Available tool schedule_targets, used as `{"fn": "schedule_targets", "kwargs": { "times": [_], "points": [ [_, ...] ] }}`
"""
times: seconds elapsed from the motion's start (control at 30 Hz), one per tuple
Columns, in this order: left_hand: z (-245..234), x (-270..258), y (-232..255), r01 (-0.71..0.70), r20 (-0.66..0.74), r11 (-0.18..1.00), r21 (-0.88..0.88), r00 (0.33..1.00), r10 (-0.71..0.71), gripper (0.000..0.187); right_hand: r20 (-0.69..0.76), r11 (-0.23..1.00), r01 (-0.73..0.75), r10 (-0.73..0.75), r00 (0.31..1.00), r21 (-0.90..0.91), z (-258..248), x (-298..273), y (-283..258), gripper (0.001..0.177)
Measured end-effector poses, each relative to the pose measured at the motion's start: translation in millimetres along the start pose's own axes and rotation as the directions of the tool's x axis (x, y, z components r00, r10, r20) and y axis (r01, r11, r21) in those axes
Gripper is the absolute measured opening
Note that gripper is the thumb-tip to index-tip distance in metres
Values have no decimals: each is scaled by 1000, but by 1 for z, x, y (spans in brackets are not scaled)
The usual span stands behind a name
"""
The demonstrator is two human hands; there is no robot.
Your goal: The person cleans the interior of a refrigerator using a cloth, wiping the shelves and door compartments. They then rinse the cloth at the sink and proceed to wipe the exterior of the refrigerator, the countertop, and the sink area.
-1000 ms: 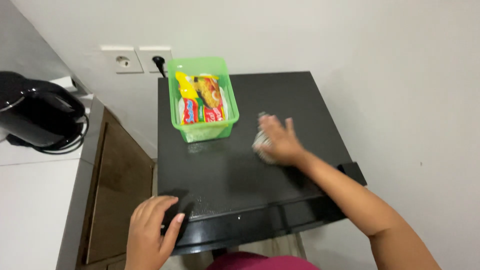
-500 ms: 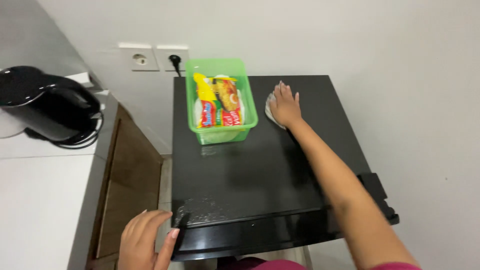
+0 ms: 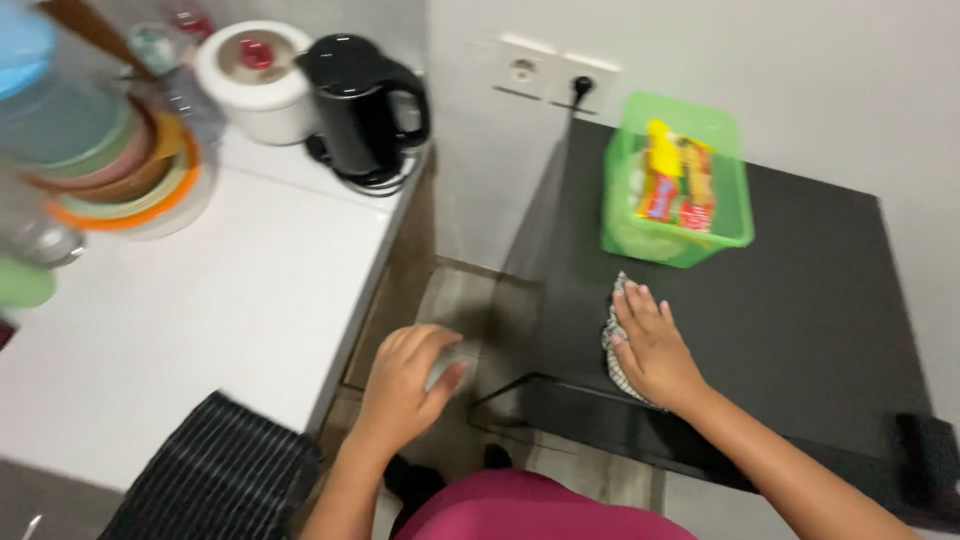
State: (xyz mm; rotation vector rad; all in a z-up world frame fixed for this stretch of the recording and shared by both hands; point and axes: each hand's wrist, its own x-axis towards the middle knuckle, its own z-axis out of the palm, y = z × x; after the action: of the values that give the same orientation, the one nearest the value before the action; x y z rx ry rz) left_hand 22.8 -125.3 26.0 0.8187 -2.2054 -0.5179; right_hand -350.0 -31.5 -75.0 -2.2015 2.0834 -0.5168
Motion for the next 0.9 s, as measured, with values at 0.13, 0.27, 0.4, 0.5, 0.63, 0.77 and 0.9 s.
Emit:
{"fn": "schedule_targets", "kwargs": {
  "times": [0.13, 0.27, 0.4, 0.5, 0.63, 0.77, 0.9],
  "points": [
    [-39, -24, -23, 64, -32, 997, -36, 997, -65, 27, -35, 965, 203, -200, 979, 164, 20, 58, -64, 59],
    [-89, -68, -53, 156, -79, 987, 20, 985, -154, 30, 64, 962, 216, -229, 971, 165, 52, 122, -114, 42],
    [-147, -127, -80, 252, -193, 961, 109, 954, -229, 28, 407, 929, 355, -286, 867, -104, 90, 176, -188, 39],
    [-180, -167, -88, 380, -284, 907, 182, 903, -321, 28, 495, 939, 334, -255, 831, -77, 107, 219, -246, 40],
    [-202, -209, -97, 574, -415, 795, 196, 783, -463, 28, 17, 782, 622, -623, 782, 32, 176, 268, -311, 55],
    [-202, -232, -103, 663, -495, 717, 213, 706, -506, 28, 64, 786, 616, -618, 783, 46, 288, 268, -374, 70],
    [-198, -238, -130, 725, -575, 664, 181, 626, -527, 30, 178, 659, 713, -752, 635, 238, 319, 278, -459, 65]
  ]
}}
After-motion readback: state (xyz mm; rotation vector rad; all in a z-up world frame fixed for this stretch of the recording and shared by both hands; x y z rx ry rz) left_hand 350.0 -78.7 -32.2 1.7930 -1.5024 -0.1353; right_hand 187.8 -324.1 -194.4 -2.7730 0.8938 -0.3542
